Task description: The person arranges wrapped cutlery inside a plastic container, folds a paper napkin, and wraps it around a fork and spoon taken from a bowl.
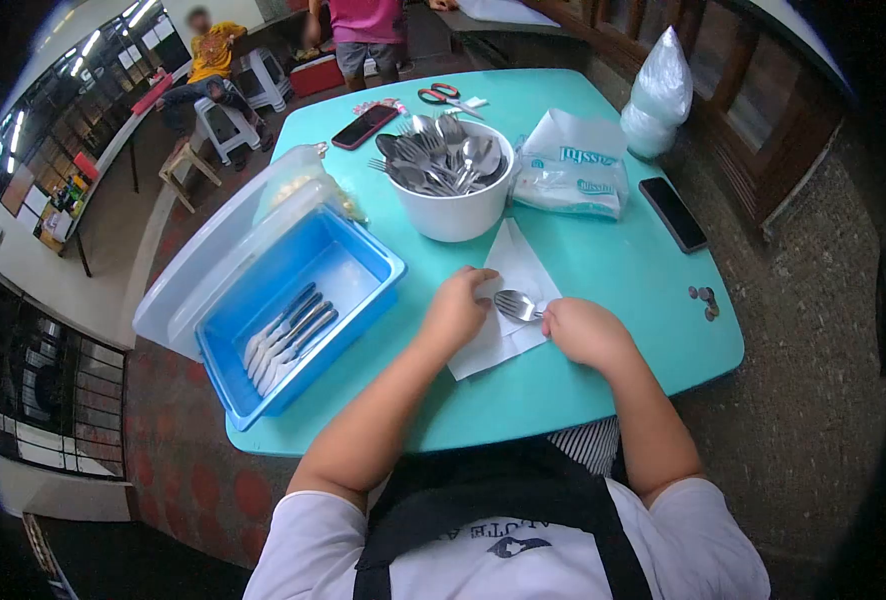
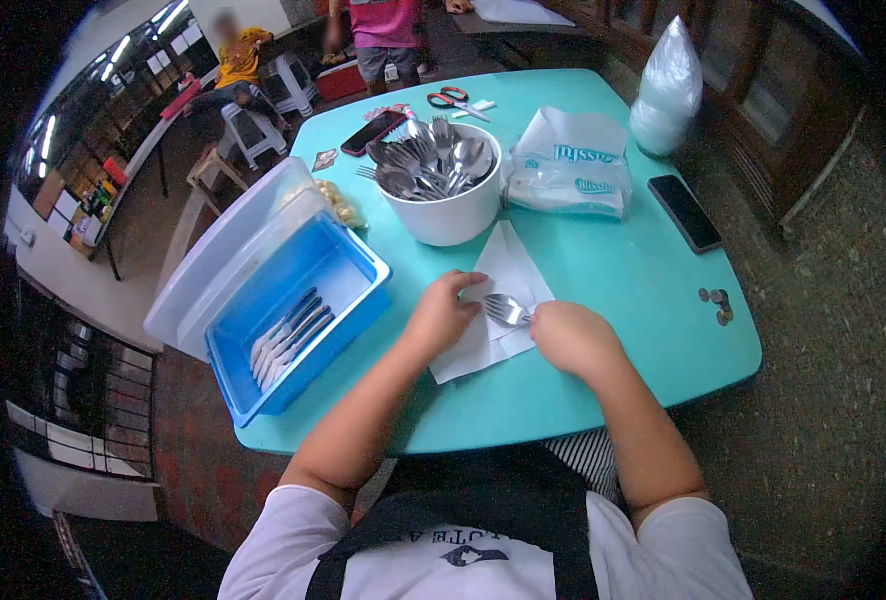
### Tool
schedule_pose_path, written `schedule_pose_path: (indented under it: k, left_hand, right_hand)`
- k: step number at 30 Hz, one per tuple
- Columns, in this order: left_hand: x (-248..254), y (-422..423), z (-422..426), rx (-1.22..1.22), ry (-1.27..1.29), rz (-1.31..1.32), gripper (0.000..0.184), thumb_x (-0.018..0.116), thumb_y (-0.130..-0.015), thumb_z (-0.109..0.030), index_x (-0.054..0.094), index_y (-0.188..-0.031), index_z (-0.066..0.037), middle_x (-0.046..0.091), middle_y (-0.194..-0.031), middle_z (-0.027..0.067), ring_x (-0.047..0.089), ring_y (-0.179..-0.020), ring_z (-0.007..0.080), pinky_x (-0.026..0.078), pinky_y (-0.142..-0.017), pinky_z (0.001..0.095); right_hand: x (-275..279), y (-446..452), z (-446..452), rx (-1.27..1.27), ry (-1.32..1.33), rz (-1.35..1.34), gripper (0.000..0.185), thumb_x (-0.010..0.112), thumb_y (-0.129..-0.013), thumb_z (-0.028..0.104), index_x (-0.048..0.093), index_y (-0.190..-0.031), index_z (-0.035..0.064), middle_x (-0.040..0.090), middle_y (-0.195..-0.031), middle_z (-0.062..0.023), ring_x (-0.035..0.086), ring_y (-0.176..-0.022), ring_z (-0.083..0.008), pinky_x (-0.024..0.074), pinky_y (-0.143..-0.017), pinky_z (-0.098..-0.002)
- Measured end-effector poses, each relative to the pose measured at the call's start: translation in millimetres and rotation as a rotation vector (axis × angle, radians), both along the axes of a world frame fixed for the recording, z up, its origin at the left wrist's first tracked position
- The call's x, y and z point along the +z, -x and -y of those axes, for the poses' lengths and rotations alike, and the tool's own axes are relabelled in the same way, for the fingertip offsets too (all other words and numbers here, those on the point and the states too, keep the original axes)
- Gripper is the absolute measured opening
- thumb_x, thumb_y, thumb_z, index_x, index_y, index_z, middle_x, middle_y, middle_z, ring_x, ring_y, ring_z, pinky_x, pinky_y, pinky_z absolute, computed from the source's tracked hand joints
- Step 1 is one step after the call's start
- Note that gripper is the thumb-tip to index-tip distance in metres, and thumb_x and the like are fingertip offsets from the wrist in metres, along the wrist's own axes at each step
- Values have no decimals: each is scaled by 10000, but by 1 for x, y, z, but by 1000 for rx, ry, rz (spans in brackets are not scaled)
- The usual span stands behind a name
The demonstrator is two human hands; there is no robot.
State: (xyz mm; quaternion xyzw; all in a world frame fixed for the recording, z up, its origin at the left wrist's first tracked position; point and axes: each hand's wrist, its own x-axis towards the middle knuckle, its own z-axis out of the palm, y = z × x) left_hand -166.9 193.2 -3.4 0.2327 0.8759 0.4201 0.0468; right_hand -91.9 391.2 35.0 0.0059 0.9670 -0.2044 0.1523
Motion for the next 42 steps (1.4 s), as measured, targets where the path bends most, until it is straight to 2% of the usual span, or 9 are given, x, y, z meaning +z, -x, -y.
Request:
schedule_pose_path:
  k: [4, 7, 10, 13, 25, 28, 37, 42]
  left_hand:
    - [-3, 2, 2, -9, 11, -20, 520, 710, -734, 15, 619, -1242, -51, 627, -1136, 197, 617, -1016, 375, 498, -886, 404]
    - [1, -3, 1, 64, 11, -145, 601, 743, -726, -13, 575, -1300, -73, 647, -1091, 199, 644, -953, 345, 514, -846, 396]
    - [-3, 8, 2, 90, -1, 33, 627, 759, -734, -35, 548, -1323, -78, 668, -1022, 184, 664, -856, 289, 532, -788, 378]
    - [-5, 11, 3, 103, -22, 51, 590, 754, -752, -37, 557, -1307, -67, 679, -971, 160, 660, -781, 243, 538, -739, 364]
    - [3, 16, -4, 39, -131, 100, 493, 669, -779, 10, 573, -1260, -43, 600, -804, 61, 592, -712, 140, 506, -688, 306]
    - [10, 13, -10, 4, -166, 152, 480, 638, -778, 23, 571, -1249, -32, 582, -784, 52, 575, -702, 129, 500, -679, 301]
    - [8, 9, -26, -51, -71, 56, 479, 638, -748, 23, 577, -1221, -21, 640, -826, 103, 604, -706, 162, 508, -673, 312]
    - [13, 5, -29, -42, -61, 175, 410, 640, -753, 18, 611, -1161, -11, 660, -854, 106, 620, -731, 159, 511, -689, 308]
  right_hand:
    - [-1, 10, 1, 25, -60, 48, 265, 501, -895, 195, 708, -958, 42, 690, -965, -214, 668, -900, -377, 509, -826, -484]
    - [-5, 15, -1, 21, -75, 56, 272, 497, -900, 197, 711, -961, 40, 690, -975, -218, 670, -903, -378, 509, -829, -485]
    - [-2, 19, -3, 41, -89, 81, 282, 485, -905, 193, 712, -959, 34, 690, -979, -220, 670, -902, -382, 510, -828, -481]
    - [3, 25, -5, 81, -100, 106, 291, 475, -905, 187, 713, -961, 29, 689, -983, -222, 670, -902, -382, 512, -826, -474]
    - [-1, 35, -13, 160, -122, 65, 286, 485, -873, 173, 719, -958, 33, 692, -976, -217, 678, -883, -374, 521, -809, -466]
    - [0, 34, -13, 152, -113, 60, 283, 486, -870, 173, 721, -955, 40, 693, -970, -215, 678, -882, -373, 523, -805, -465]
    - [-1, 32, -15, 155, -128, 37, 279, 484, -877, 173, 718, -938, 33, 696, -953, -209, 681, -861, -373, 528, -781, -472]
    - [-2, 31, -16, 148, -124, 36, 279, 482, -878, 174, 719, -924, 35, 696, -942, -210, 682, -856, -372, 529, -773, -472]
